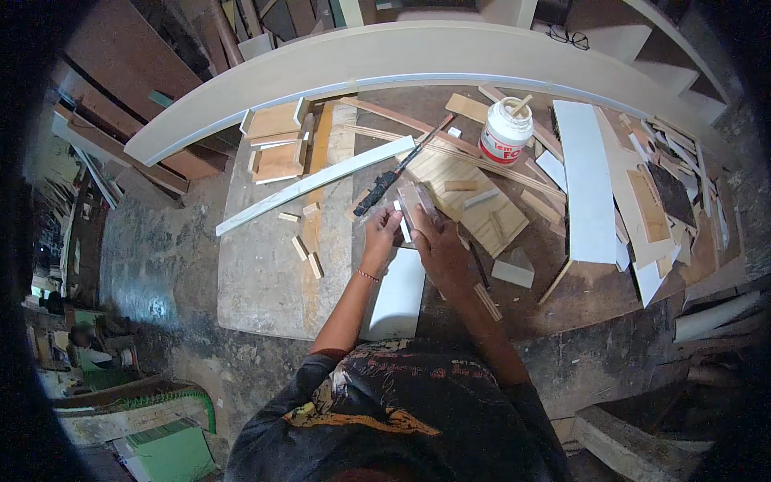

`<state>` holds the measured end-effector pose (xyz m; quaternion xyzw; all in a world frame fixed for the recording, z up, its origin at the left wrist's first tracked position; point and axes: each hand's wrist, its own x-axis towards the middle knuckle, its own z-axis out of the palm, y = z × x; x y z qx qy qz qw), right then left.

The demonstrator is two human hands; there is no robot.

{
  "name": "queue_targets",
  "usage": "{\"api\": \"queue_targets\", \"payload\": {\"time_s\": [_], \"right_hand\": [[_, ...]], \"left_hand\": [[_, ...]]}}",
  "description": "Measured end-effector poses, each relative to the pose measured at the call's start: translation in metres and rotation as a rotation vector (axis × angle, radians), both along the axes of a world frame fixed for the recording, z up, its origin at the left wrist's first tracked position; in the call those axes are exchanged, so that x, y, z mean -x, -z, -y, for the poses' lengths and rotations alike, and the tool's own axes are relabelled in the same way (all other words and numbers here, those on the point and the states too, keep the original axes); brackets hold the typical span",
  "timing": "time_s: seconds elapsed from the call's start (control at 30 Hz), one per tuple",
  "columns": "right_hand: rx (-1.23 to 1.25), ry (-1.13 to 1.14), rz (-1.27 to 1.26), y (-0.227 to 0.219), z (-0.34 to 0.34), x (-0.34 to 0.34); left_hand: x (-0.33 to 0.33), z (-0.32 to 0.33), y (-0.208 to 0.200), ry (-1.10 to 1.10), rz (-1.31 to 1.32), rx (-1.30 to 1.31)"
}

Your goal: The person smooths a small white wooden block with sandpaper on a workbench. They then apply glue to the block using a small stick and join it to another piece of wood, holding the assembly together to dry.

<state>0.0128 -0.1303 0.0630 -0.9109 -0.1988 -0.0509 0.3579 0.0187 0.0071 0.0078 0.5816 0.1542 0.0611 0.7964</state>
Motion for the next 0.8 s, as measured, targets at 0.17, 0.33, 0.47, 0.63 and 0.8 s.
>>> {"api": "queue_targets", "payload": {"time_s": [0.17,0.33,0.47,0.63,0.8], "right_hand": [[0.071,0.045,-0.022,0.003,-0.007,-0.016],[-0.056,0.083,-0.243,-0.003,0.002,-0.023],[-0.099,-0.064,0.026,0.005,0.003,-0.011],[0.041,0.018,-0.062,-0.013,-0.01,-0.013],[-0.077,0.014,-0.157,-0.011,-0.005,-0.031]], "left_hand": [[0.004,0.004,-0.001,0.051,0.085,-0.201],[-0.002,-0.001,-0.011,-0.015,0.104,-0.139],[-0.002,-0.007,-0.003,-0.059,0.083,-0.263],[0.005,-0.001,-0.005,0.014,0.096,-0.385],[0.009,0.006,-0.018,-0.001,0.191,-0.339]]}}
